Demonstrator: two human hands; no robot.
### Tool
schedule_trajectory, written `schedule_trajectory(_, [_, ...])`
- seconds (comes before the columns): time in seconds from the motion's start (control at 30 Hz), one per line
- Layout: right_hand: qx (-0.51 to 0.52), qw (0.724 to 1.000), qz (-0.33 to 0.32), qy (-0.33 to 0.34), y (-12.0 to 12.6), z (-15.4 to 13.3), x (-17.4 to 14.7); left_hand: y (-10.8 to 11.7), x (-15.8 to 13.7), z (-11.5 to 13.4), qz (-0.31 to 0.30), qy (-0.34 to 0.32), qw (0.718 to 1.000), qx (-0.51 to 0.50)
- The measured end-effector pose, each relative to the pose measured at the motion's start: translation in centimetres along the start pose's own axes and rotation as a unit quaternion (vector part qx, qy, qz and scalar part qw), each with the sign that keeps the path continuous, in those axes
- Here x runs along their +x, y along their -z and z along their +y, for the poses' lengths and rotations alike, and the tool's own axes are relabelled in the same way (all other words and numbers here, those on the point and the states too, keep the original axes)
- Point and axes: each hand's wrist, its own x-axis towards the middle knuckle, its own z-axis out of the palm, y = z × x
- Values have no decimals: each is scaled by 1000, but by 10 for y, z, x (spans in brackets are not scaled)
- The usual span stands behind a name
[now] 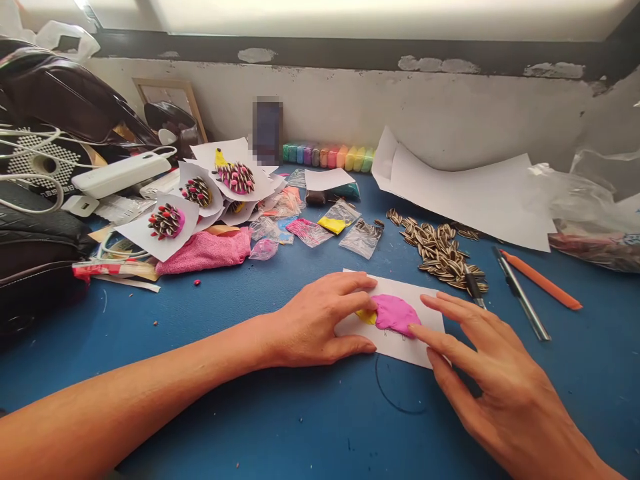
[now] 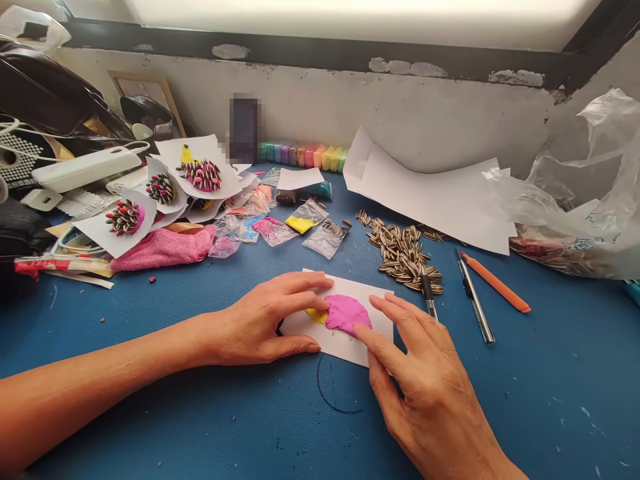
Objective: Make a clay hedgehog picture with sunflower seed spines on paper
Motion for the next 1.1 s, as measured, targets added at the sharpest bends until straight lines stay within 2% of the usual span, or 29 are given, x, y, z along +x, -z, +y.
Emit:
schedule_trajectory(0.23, [23, 1000, 5, -4, -7, -4, 6, 0, -1, 0, -6, 10, 1000, 12])
schedule_trajectory(0.57, [-56, 995, -25, 75, -12, -3, 6, 0, -1, 1, -4, 5, 1000, 17])
schedule_trajectory(0.83, [-17, 998, -6, 55, -8, -7, 10, 0, -2, 0, -4, 3, 1000, 20])
schedule_trajectory(1.1, [-59, 995, -23, 75, -13, -7, 8, -2, -2, -2, 0, 3, 1000, 18])
